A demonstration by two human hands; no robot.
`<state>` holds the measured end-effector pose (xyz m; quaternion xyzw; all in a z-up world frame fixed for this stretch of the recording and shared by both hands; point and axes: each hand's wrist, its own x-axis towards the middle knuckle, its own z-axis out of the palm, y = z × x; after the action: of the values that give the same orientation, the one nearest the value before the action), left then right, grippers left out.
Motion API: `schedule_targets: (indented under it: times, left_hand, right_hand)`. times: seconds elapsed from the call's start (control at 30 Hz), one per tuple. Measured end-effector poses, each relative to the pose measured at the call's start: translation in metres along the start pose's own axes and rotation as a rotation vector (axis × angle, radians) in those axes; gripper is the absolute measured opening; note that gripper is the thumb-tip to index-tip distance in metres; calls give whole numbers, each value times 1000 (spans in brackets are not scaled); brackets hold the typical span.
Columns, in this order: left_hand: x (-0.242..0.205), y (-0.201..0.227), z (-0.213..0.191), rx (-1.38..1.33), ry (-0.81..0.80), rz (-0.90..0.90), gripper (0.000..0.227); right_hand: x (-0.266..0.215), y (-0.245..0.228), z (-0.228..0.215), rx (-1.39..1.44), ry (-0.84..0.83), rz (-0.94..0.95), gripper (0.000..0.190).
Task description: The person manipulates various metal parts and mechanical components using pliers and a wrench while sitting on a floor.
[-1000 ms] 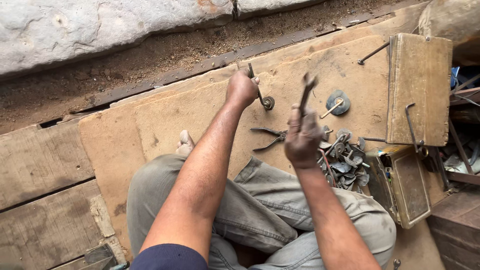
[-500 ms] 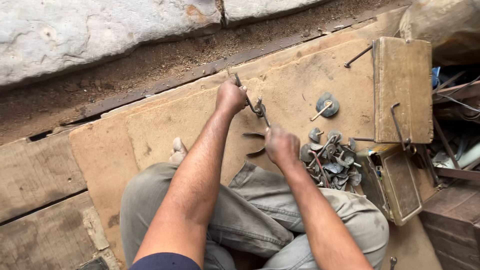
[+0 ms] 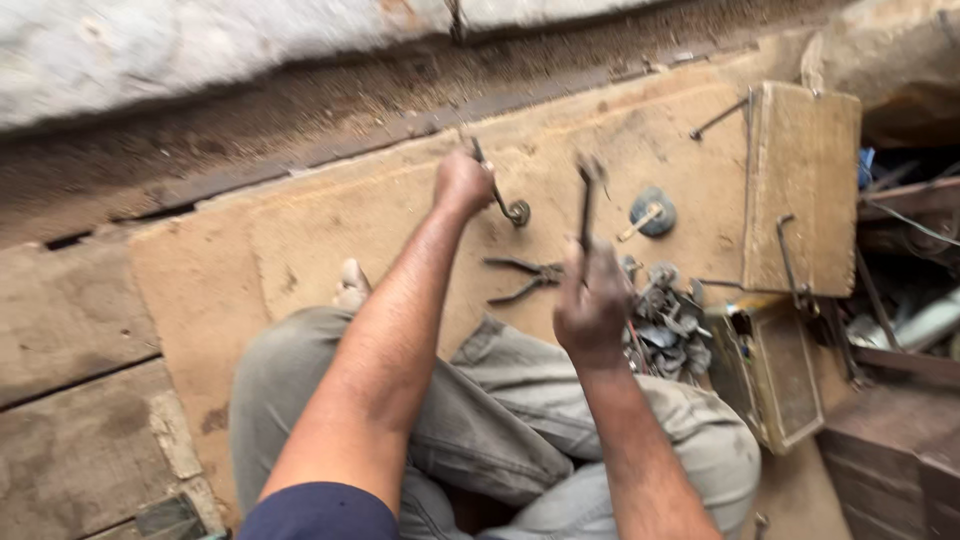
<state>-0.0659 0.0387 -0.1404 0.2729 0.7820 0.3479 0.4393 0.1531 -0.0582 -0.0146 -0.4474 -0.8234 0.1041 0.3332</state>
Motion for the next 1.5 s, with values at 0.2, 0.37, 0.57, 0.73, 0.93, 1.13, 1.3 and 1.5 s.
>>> schedule_targets:
  times: [0.2, 0.37, 0.57, 0.73, 0.93, 1.13, 1.3, 1.5]
  left_hand:
    - [0, 1, -3, 54, 29, 83, 24]
    - [7, 2, -5, 120, 31, -9, 27]
    - [8, 14, -2, 108, 8, 45, 34]
    - [0, 0, 0, 63, -22, 24, 31]
    - [1, -11, -3, 200, 30, 80, 36]
    - [0, 9, -6, 130, -45, -25, 32]
    - [-10, 9, -12, 184, -13, -15, 32]
    - [-3, 7, -10, 215, -4, 27, 36]
  right_hand:
    - [4, 5, 31, -416, -496, 344, 20]
    - [-1, 4, 27, -74, -78, 82, 18]
    - [11, 16, 28, -279, -311, 209, 18]
    - [-5, 19, 32, -180, -231, 195, 19]
    - [-12, 22, 31, -148, -123, 11, 18]
    - [-2, 30, 45, -327, -453, 247, 23]
    - [-9, 20, 34, -72, -71, 198, 24]
    - [-7, 30, 33, -116, -179, 42, 24]
